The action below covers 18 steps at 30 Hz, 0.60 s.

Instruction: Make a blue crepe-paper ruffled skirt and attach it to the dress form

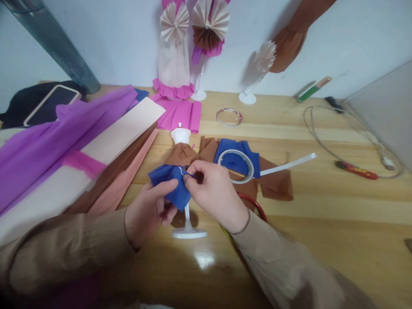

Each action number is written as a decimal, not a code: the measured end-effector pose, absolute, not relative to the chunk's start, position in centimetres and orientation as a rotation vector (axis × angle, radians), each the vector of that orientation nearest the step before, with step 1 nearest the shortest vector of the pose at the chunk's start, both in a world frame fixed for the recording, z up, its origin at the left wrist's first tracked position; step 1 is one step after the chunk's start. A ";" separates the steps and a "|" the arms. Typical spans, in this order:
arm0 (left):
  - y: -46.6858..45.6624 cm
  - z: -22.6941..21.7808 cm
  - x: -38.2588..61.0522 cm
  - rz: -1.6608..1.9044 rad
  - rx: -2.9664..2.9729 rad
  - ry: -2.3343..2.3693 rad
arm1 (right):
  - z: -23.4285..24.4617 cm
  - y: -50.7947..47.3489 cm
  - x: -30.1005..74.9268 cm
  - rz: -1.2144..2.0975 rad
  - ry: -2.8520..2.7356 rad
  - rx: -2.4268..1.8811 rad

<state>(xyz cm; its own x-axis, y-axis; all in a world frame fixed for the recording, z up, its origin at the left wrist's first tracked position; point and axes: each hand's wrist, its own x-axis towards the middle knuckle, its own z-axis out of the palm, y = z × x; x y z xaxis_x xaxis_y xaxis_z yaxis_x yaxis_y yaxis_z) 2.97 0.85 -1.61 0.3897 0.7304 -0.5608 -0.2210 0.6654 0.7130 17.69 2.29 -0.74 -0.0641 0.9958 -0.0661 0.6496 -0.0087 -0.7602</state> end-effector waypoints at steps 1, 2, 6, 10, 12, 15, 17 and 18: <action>0.5 -1.6 2.8 0.611 0.635 1.033 | -0.7 2.2 17.7 0.858 -1.802 -1.721; 0.2 -1.4 2.7 0.565 0.683 1.070 | -0.6 2.1 17.7 0.832 -1.842 -1.737; -1.2 -0.5 2.7 0.392 0.865 1.148 | -0.6 1.5 17.7 0.846 -1.926 -1.705; -2.2 0.5 2.9 0.257 0.995 1.073 | -0.6 0.8 17.7 0.986 -1.919 -1.623; -2.9 1.1 2.5 0.202 1.150 0.981 | -0.6 0.3 17.8 1.028 -1.960 -1.587; -4.0 2.4 1.3 0.097 1.537 0.858 | -0.5 -0.5 18.2 1.084 -2.084 -1.520; -4.2 3.3 0.3 0.014 1.623 0.787 | -0.2 -1.0 18.5 1.127 -2.155 -1.485; -4.0 3.7 -0.1 0.094 1.585 0.743 | 0.0 -1.2 18.7 1.133 -2.177 -1.482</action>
<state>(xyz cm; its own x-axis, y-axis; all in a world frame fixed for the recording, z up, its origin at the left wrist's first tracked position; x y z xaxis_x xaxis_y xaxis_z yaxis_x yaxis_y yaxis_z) -0.11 -3.99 3.70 0.7844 0.5055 -0.3593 0.3997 0.0310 0.9161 18.70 -1.20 0.04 -0.4377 0.8777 -0.1949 0.6634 0.1689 -0.7290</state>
